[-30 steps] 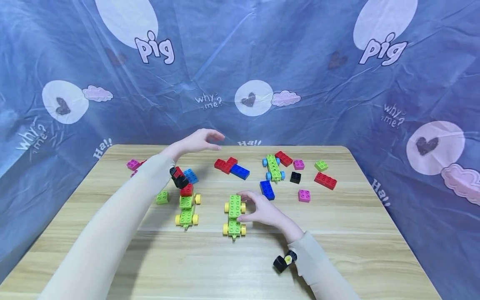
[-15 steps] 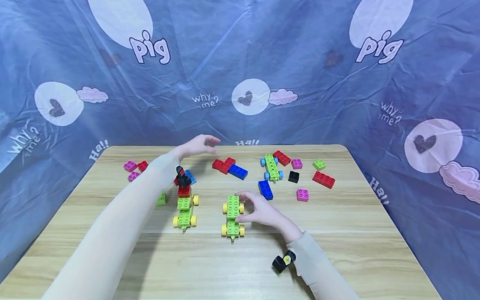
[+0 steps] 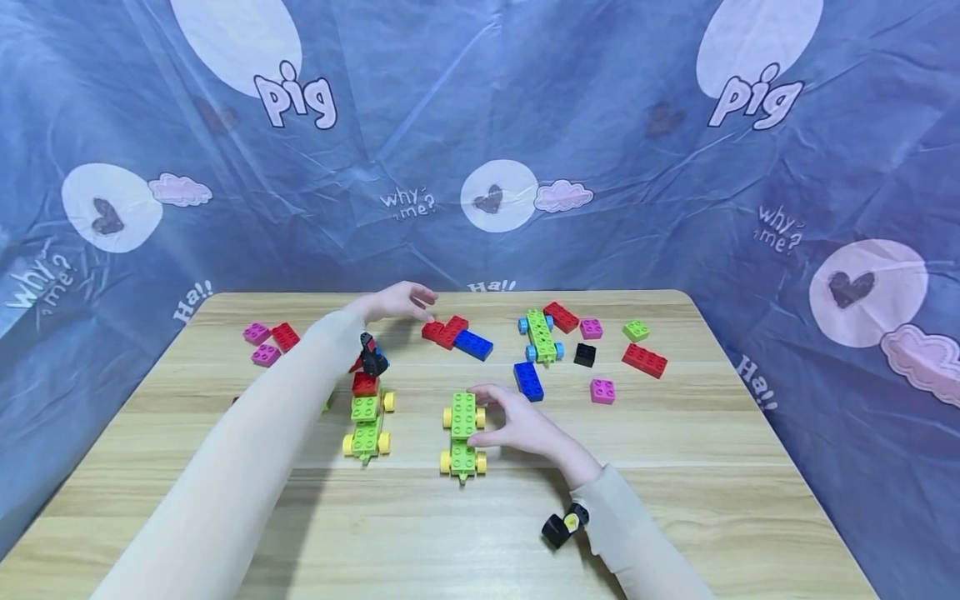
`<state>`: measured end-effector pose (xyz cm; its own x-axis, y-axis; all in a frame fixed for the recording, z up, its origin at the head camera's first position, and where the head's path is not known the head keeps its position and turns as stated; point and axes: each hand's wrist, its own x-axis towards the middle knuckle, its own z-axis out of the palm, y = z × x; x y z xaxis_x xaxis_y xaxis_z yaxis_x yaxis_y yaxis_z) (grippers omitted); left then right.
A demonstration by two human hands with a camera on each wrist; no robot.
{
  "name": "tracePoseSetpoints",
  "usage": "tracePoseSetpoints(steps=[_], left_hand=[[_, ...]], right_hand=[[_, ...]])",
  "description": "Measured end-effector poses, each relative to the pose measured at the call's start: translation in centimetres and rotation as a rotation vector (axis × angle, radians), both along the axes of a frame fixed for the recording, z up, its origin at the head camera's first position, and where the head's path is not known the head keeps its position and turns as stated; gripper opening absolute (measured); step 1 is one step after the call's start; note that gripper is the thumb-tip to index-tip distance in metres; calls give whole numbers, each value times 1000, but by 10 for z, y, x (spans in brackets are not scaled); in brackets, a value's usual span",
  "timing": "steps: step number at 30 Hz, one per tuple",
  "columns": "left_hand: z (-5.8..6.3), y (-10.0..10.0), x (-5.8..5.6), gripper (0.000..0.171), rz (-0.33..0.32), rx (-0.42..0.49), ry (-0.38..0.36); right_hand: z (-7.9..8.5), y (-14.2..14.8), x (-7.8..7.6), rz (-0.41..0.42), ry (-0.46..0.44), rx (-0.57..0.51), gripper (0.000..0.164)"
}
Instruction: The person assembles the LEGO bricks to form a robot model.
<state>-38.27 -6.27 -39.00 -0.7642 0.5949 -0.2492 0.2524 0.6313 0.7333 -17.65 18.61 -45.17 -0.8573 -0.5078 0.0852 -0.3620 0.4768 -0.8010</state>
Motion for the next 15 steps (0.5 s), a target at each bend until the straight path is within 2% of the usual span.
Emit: tracePoseSetpoints(steps=[5,6,8,9,10,11,13,15], left_hand=[[-6,-1,-5,64,-16,-13,-32],[-15,-3,-14,64,-32,3,-22],[-42,-6,-40,67,-65,16,-6],[-52,-7,-50,68,-75,10,-6],[-68,-7,-64,70,-86,4,6],[-95,-8,-90,71,-110,14,12],[-98,-6,-93,69,-119,-1,1],[-91,-2,-86,66,-111,-49,-29]], right_hand=[[-2,0,0,8,-9,-9,70],[-2,0,-1,10,-11,-9,70],[-2,0,-1,10,-17,-9,70],[-2,0,-1,10,-19,-8,70],[-2,0,-1,9,-20,-7,71],[-2,0,-1,8,-22,-7,70],[-1,0,0,7,-26,-4,71],[-1,1,0,6,-26,-4,71]])
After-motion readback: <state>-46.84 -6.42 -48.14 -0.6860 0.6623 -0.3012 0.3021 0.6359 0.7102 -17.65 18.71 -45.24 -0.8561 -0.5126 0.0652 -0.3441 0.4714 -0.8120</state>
